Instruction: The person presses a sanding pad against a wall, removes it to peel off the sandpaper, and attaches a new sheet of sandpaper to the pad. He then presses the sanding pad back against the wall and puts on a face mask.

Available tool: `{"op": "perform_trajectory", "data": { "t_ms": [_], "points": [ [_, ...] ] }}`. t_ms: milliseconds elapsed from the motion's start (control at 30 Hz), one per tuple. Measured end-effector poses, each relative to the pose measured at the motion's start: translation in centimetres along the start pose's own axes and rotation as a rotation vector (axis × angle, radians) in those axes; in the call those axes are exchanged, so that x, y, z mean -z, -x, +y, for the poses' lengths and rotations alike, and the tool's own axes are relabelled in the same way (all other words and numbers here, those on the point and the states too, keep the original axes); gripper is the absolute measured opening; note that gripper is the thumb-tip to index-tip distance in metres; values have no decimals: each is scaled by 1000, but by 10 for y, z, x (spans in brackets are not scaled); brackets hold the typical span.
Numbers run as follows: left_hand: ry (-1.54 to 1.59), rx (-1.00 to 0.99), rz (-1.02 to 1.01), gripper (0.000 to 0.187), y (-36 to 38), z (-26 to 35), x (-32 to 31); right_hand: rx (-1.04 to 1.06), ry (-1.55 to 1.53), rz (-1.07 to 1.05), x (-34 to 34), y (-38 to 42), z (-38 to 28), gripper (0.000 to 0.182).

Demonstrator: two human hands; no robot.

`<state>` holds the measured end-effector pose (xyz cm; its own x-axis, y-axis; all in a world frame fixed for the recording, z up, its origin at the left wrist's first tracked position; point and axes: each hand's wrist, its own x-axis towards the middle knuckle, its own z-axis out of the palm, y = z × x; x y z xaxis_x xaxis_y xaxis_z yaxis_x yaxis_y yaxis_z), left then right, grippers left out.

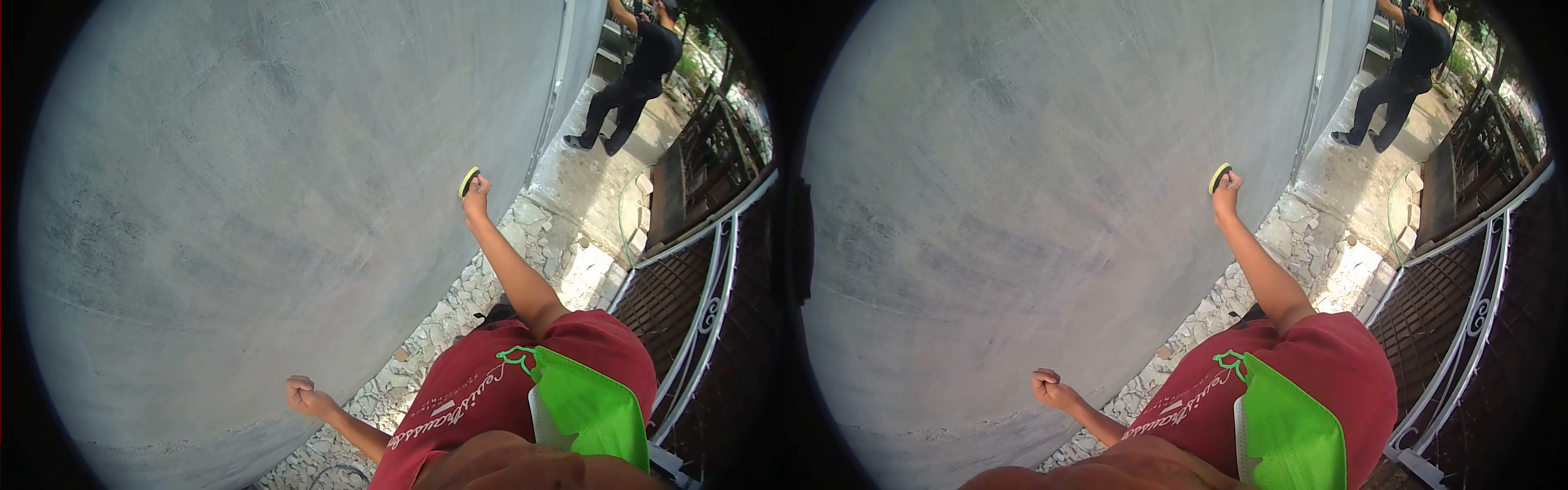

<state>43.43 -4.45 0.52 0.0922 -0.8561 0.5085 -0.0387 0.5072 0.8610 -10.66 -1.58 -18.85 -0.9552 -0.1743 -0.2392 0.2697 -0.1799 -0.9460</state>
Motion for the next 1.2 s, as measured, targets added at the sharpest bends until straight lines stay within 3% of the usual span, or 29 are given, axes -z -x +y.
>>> {"op": "perform_trajectory", "data": {
  "t_ms": [100,167,267,300,467,633,800,967,1067,1100,1200],
  "points": [
    [0,-15,-20,17,-2,2,-7,6,5,72,1,-2,-13,35],
    [23,-16,-39,17,-3,-2,-8,-160,25,-60,1,44,-60,35],
    [50,13,-55,18,-1,-5,-12,-153,-19,-117,2,47,-57,36],
    [42,11,-45,17,-1,-3,-16,-85,-4,-49,0,31,-45,36],
    [29,-2,-73,16,4,1,-25,-185,-70,27,5,-1,-50,35],
    [57,40,-99,15,14,0,-25,-159,30,-133,4,47,-68,32],
    [33,28,-90,15,18,11,-29,-203,18,-24,8,13,-58,36],
    [53,24,-82,15,18,7,-19,-168,37,-226,5,70,-89,34],
    [28,17,-55,15,19,13,-18,-131,37,-36,6,21,-45,34],
    [26,9,-57,16,21,15,-19,-234,-11,-52,10,17,-53,34],
    [37,-11,-56,16,20,13,-13,-260,-10,-106,7,26,-62,33]
  ]
}}
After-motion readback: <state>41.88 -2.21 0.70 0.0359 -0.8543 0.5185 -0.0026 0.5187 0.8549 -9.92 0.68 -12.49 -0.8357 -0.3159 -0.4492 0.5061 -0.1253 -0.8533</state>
